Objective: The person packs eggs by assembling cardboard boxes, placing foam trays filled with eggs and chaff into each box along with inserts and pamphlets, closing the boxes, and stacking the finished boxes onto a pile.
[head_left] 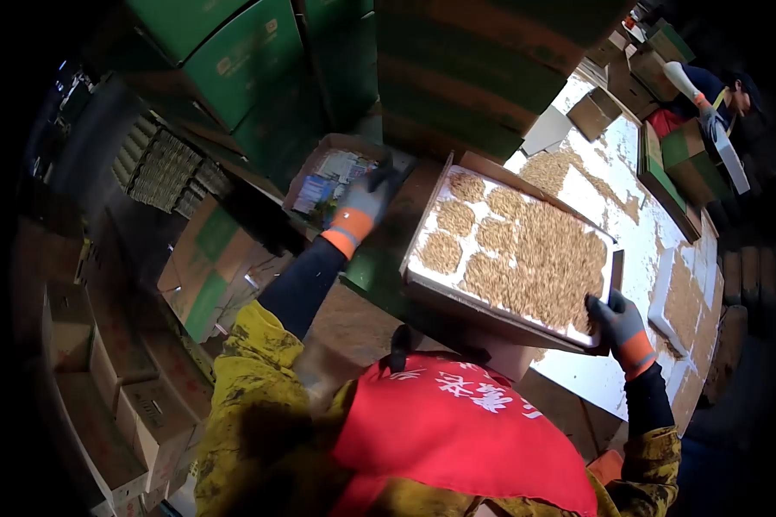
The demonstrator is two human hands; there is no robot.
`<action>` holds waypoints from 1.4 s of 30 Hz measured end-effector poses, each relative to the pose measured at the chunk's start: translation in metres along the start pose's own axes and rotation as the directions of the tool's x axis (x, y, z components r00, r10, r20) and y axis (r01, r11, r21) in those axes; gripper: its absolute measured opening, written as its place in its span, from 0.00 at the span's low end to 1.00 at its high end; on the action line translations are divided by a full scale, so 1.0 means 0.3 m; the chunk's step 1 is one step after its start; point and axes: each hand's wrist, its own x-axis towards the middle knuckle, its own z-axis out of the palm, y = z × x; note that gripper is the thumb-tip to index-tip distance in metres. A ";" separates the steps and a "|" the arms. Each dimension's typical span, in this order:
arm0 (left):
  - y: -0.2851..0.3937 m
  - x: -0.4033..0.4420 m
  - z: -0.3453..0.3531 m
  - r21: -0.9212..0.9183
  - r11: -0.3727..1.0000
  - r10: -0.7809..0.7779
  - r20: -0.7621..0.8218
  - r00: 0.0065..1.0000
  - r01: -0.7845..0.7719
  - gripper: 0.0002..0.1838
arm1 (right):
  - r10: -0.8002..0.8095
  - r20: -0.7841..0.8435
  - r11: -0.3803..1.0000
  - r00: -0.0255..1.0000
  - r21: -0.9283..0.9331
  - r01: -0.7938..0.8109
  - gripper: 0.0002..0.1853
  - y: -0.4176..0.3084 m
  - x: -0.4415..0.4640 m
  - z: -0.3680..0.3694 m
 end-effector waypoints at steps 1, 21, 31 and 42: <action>-0.141 -0.001 -0.006 0.076 0.992 -0.089 -0.100 0.991 0.097 0.14 | 0.051 0.003 0.986 0.999 -0.158 -0.050 0.16 -0.002 0.003 -0.002; -0.862 0.179 -0.163 0.866 0.441 0.216 0.151 0.964 -0.235 0.25 | 0.230 -0.403 0.860 0.886 0.510 0.008 0.13 0.620 0.315 -0.214; -0.709 0.159 -0.302 0.780 0.498 0.127 0.367 0.922 -0.379 0.23 | 0.354 -0.480 0.633 0.803 -0.509 -0.583 0.69 1.005 0.529 -0.027; 0.059 0.107 -0.289 -0.153 0.946 -0.317 -0.248 0.916 0.286 0.13 | 0.014 -0.430 0.977 0.903 0.198 0.078 0.24 1.168 0.507 -0.406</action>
